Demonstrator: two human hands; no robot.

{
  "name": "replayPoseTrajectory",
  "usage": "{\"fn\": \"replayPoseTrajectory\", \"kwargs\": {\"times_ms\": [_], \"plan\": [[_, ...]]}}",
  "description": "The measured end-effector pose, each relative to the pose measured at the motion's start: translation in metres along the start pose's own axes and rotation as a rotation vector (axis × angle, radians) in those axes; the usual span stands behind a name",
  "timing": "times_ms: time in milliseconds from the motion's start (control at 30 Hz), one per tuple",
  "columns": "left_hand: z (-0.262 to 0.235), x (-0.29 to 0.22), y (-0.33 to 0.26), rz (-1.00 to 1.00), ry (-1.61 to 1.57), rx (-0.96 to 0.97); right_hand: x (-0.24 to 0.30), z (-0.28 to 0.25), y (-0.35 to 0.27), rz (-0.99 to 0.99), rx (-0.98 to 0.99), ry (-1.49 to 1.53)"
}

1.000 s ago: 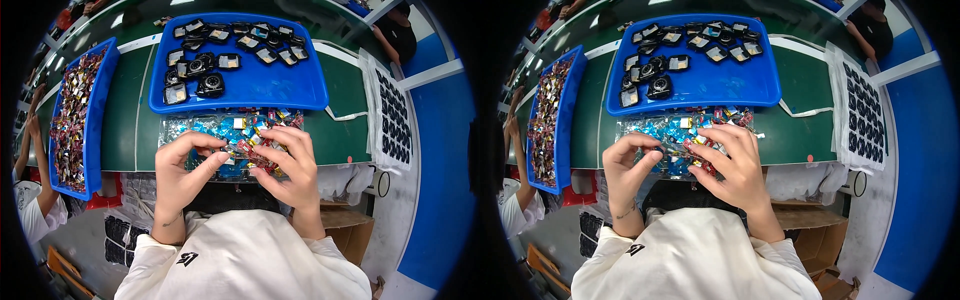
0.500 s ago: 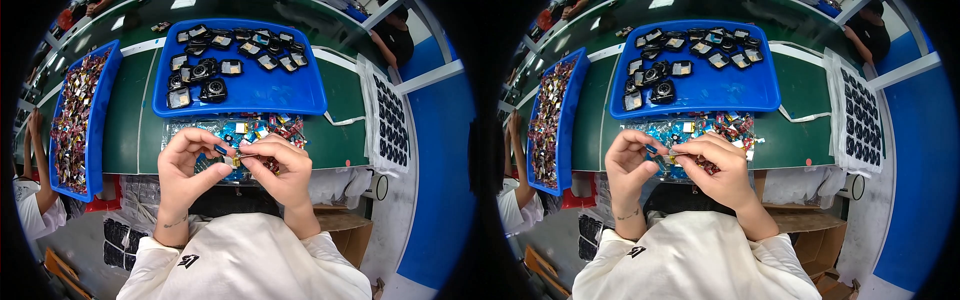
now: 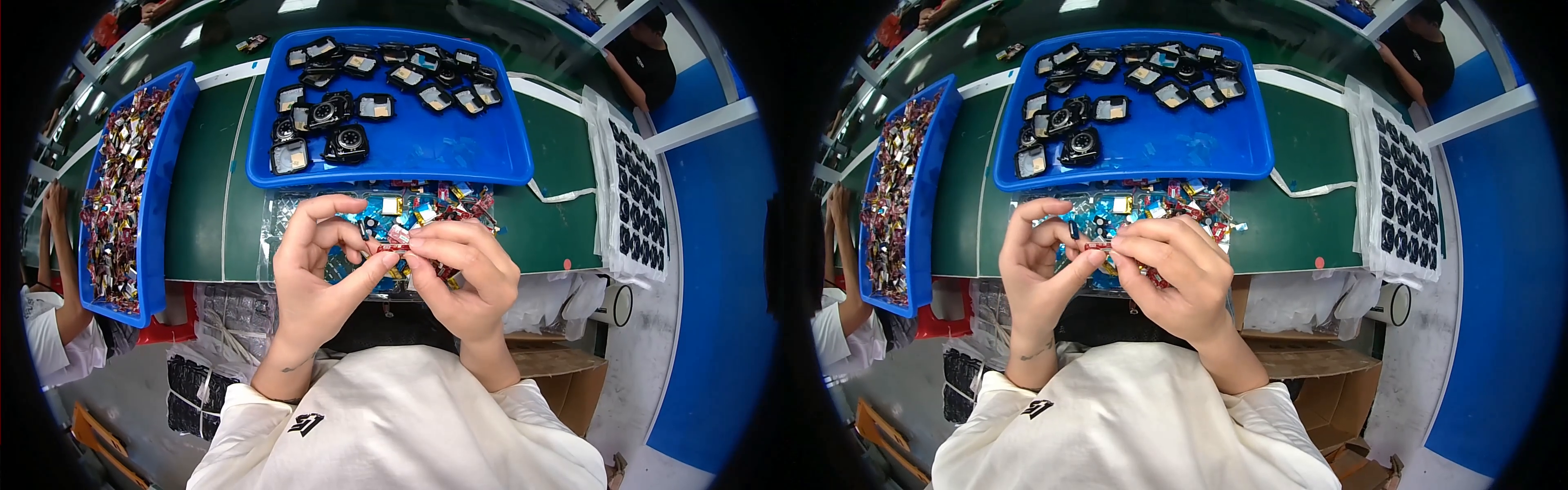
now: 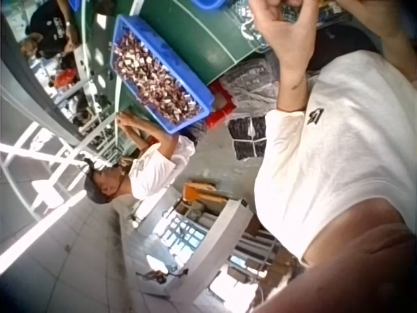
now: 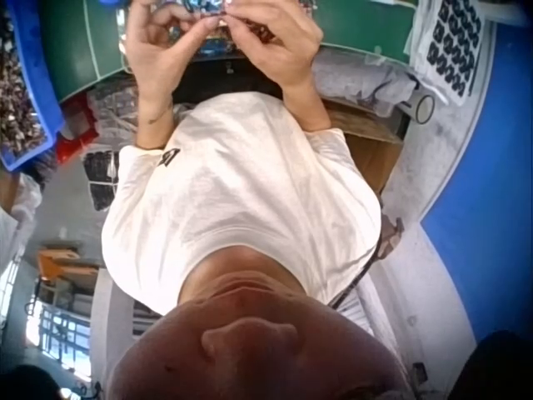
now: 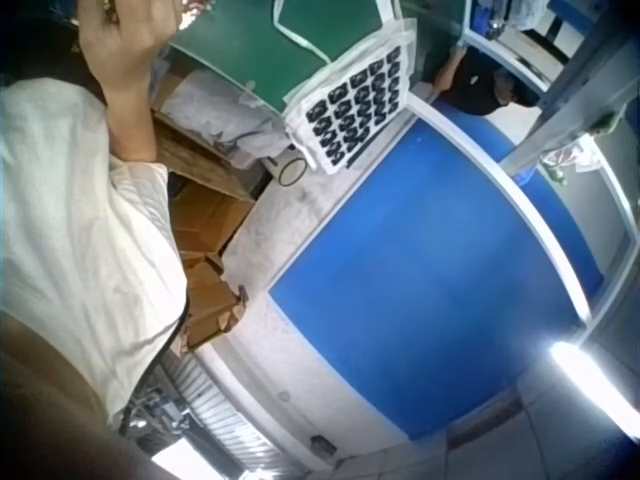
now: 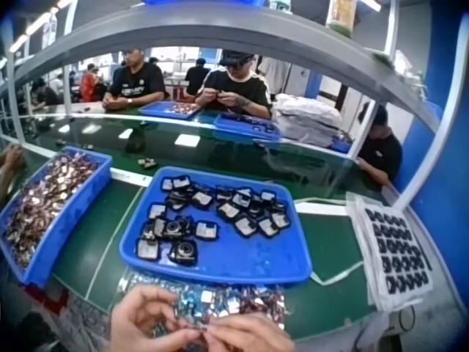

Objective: Assembling small electronic components by placing them into frames within a blue tray.

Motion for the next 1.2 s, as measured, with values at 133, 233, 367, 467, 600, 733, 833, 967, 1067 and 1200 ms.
{"fn": "replayPoseTrajectory", "kwargs": {"times_ms": [133, 233, 367, 467, 600, 733, 833, 967, 1067, 1200], "plan": [[0.0, -0.005, -0.002, 0.074, -0.014, -0.036, -0.016, -0.004, -0.009, 0.253, -0.052, 0.157], [-0.001, -0.014, 0.0, 0.252, 0.041, 0.007, -0.031, -0.001, -0.017, 0.503, -0.059, 0.393], [0.015, -0.024, -0.003, 0.351, 0.135, 0.156, -0.042, -0.003, -0.021, 0.706, -0.003, 0.617], [0.032, -0.028, -0.009, 0.367, 0.157, 0.351, -0.045, 0.006, -0.023, 0.828, 0.133, 0.682], [0.041, -0.021, -0.016, 0.279, 0.154, 0.467, -0.045, 0.015, -0.028, 0.81, 0.249, 0.66], [0.038, -0.015, -0.014, 0.236, 0.238, 0.386, -0.047, 0.012, -0.029, 0.815, 0.218, 0.633], [0.026, -0.006, -0.013, 0.216, 0.269, 0.219, -0.047, 0.01, -0.029, 0.777, 0.176, 0.583], [0.017, 0.006, -0.011, 0.016, 0.056, 0.19, -0.039, -0.001, -0.017, 0.547, 0.156, 0.348], [0.023, 0.025, -0.019, -0.355, -0.144, 0.271, -0.031, -0.005, -0.012, 0.391, 0.154, 0.243], [0.021, 0.031, -0.021, -0.415, -0.127, 0.244, -0.033, -0.012, -0.016, 0.425, 0.079, 0.265]]}}
Point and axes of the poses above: each hand's wrist, its own y-axis towards the middle knuckle, its own z-axis out of the palm, x = y × z, the point moved 9 cm from there along y, towards the middle knuckle, and after that the axes turned 12 degrees about -x, right-handed, at the moved point
